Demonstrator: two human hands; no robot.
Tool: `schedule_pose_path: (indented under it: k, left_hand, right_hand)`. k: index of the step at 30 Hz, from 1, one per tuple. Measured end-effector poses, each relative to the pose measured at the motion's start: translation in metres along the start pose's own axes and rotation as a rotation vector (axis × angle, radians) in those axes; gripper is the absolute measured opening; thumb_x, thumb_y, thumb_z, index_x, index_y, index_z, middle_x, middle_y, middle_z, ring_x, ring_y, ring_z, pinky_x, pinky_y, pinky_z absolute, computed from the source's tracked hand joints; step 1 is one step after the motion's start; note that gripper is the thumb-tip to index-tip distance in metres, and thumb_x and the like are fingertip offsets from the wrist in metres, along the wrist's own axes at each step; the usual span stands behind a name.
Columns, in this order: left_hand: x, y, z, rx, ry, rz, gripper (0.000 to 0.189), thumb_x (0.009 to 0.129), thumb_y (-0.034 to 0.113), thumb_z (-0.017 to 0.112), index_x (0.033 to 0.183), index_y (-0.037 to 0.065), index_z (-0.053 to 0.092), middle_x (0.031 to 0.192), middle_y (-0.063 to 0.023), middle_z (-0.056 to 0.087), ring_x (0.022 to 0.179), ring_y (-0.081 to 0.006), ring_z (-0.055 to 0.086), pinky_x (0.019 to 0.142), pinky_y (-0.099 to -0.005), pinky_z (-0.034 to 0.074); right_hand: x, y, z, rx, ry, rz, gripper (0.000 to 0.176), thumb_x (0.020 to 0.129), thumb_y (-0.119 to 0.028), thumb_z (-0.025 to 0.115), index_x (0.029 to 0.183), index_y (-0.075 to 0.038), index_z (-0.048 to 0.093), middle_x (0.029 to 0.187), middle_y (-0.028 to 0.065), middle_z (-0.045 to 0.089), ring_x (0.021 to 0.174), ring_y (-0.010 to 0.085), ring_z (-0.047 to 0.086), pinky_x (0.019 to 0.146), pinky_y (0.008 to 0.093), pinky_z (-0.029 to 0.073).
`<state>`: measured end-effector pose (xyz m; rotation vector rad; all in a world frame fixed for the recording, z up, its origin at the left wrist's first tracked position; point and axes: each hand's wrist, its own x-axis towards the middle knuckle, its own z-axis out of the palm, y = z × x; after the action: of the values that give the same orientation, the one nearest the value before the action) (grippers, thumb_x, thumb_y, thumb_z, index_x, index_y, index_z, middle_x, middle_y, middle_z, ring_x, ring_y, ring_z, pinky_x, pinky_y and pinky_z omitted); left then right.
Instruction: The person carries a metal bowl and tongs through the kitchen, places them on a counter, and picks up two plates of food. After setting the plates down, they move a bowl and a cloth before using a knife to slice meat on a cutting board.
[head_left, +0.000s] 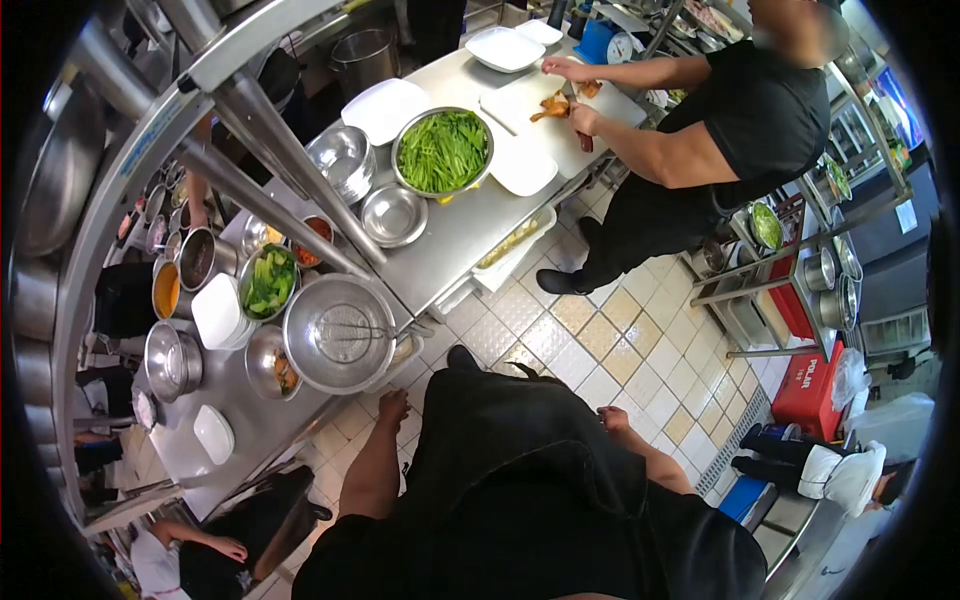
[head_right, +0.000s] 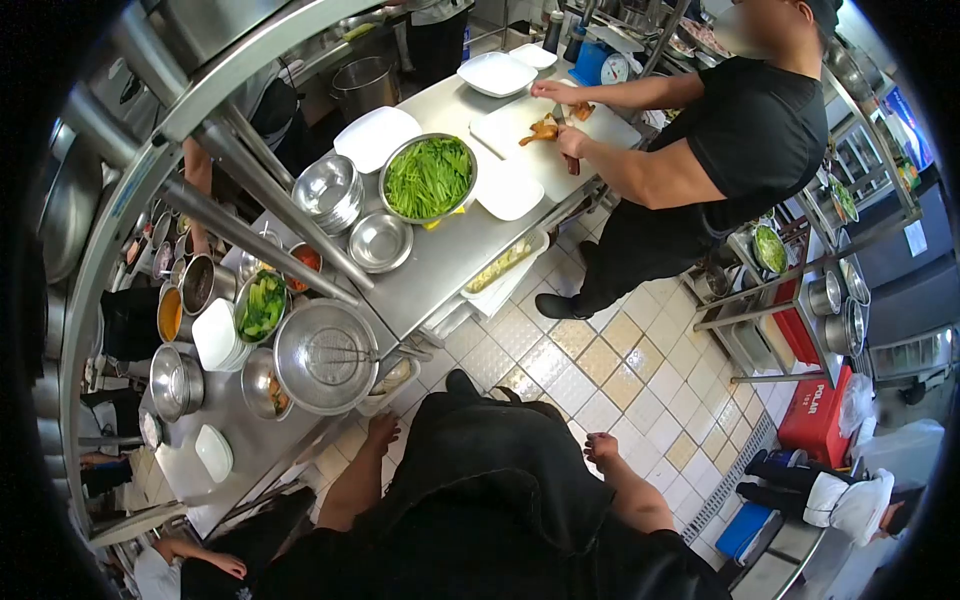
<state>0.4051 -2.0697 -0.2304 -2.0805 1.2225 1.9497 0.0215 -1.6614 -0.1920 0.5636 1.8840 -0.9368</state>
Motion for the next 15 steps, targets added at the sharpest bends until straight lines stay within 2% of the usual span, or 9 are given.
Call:
schedule_pose_path:
  k: [3,6,8,10,11,13,14,15]
  left_hand:
    - [0.027,0.020,0.010,0.074,-0.033,0.050,0.028,0.090,0.035,0.054,0.098,0.008,0.059,0.083,-0.0044,0.058,0.068,-0.0178,0.059,0.059,-0.0348,0.047]
    - [0.033,0.019,0.018,0.122,-0.058,0.047,0.028,0.089,0.036,0.056,0.095,0.009,0.059,0.078,-0.0035,0.057,0.063,-0.0163,0.058,0.054,-0.0315,0.046]
    - [0.031,0.023,0.023,0.080,-0.018,0.010,0.034,0.088,0.037,0.056,0.086,0.004,0.059,0.068,-0.0061,0.057,0.054,-0.0163,0.057,0.044,-0.0300,0.044]
    - [0.028,0.025,0.025,0.041,-0.002,-0.034,0.033,0.088,0.037,0.056,0.086,0.004,0.059,0.066,-0.0048,0.055,0.054,-0.0163,0.057,0.044,-0.0297,0.043]
    - [0.025,0.024,0.025,0.019,0.016,-0.042,0.032,0.088,0.036,0.056,0.086,0.005,0.059,0.066,-0.0046,0.054,0.054,-0.0163,0.056,0.044,-0.0300,0.042]
    - [0.011,0.023,0.026,-0.050,0.054,-0.059,0.030,0.087,0.036,0.056,0.088,0.006,0.059,0.068,-0.0050,0.054,0.054,-0.0163,0.054,0.046,-0.0307,0.043]
    - [0.005,0.023,0.028,-0.067,0.063,-0.061,0.030,0.087,0.036,0.056,0.088,0.006,0.059,0.068,-0.0050,0.054,0.054,-0.0163,0.054,0.046,-0.0307,0.043]
    - [-0.002,0.021,0.031,-0.114,0.098,-0.081,0.031,0.087,0.036,0.056,0.088,0.006,0.059,0.069,-0.0054,0.054,0.055,-0.0165,0.054,0.047,-0.0307,0.043]
  right_hand:
    - [-0.001,-0.020,0.006,0.152,-0.002,0.024,0.011,0.087,-0.015,0.056,0.095,-0.008,0.057,0.072,0.0059,0.057,0.052,0.0162,0.052,0.044,0.0288,0.040]
    - [-0.006,-0.046,0.020,0.045,0.008,-0.065,0.012,0.086,-0.015,0.057,0.095,-0.006,0.059,0.070,0.0059,0.058,0.051,0.0154,0.051,0.044,0.0282,0.039]
    - [0.003,-0.057,0.028,0.028,0.016,-0.096,0.012,0.086,-0.015,0.058,0.093,-0.005,0.061,0.071,0.0068,0.060,0.056,0.0161,0.055,0.048,0.0297,0.043]
    - [0.016,-0.064,0.031,-0.040,-0.034,-0.269,0.012,0.086,-0.014,0.058,0.093,-0.005,0.062,0.078,0.0088,0.063,0.063,0.0177,0.058,0.055,0.0307,0.047]
    - [0.025,-0.068,0.030,-0.052,-0.037,-0.268,0.012,0.086,-0.014,0.058,0.093,-0.005,0.062,0.078,0.0088,0.063,0.063,0.0177,0.058,0.055,0.0307,0.047]
    - [0.044,-0.079,0.024,-0.261,-0.093,-0.273,0.014,0.087,-0.015,0.057,0.094,-0.004,0.062,0.083,0.0107,0.064,0.070,0.0187,0.061,0.062,0.0313,0.049]
    - [0.066,-0.081,0.018,-0.275,-0.102,-0.280,0.014,0.087,-0.015,0.057,0.094,-0.004,0.062,0.083,0.0107,0.064,0.070,0.0187,0.061,0.062,0.0313,0.049]
    - [0.095,-0.078,0.008,-0.342,-0.208,-0.400,0.015,0.087,-0.015,0.057,0.095,-0.003,0.062,0.084,0.0111,0.064,0.069,0.0185,0.060,0.059,0.0310,0.049]
